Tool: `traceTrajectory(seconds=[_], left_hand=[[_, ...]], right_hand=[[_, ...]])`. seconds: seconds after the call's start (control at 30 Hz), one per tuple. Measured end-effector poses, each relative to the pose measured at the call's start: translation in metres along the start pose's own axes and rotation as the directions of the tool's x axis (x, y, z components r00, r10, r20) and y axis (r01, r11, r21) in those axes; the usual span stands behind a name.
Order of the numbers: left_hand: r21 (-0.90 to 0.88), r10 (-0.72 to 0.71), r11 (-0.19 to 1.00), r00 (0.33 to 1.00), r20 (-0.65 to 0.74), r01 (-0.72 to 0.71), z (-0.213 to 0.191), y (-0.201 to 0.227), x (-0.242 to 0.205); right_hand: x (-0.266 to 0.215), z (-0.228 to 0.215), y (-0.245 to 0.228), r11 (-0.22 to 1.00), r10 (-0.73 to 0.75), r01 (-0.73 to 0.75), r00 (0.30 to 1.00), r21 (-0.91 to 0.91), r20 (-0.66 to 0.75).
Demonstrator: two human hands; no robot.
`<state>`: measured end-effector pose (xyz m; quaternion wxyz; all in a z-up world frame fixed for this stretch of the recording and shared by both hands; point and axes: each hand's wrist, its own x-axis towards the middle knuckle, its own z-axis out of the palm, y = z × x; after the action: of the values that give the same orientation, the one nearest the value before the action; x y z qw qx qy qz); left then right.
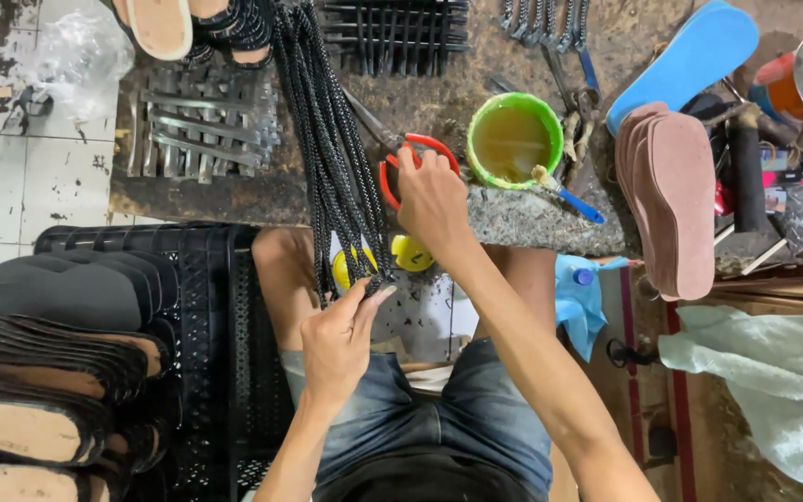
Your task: Applying glue to thin black shoe straps using a brush and trimming them with scissors in a shoe manufacturing workshop.
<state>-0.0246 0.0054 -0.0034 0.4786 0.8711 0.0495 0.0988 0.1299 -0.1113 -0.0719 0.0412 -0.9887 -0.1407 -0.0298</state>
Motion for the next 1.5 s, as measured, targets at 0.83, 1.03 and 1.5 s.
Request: traceTrajectory(seconds=[0.83, 1.03, 1.5], left_hand=[[-0.195, 0.086, 0.979, 0.989, 0.122, -0.061, -0.005, 0.01, 0.001], [-0.202, 0.085, 0.978, 0.981, 0.173, -0.049, -0.001, 0.003, -0.002], [-0.105, 0.489, 0.871, 0.833, 0.26, -0.479, 0.005, 0.016, -0.007]], right_hand=[[-0.183, -0.136, 0.004, -0.082, -0.368, -0.499, 0.82, 0.863, 0.439], [-0.182, -0.141, 0.004, -0.083, -0.404, -0.506, 0.805, 0.859, 0.435], [-0.17, -0.148, -0.001, 0.141, -0.32, -0.273, 0.897, 0.952, 0.305]])
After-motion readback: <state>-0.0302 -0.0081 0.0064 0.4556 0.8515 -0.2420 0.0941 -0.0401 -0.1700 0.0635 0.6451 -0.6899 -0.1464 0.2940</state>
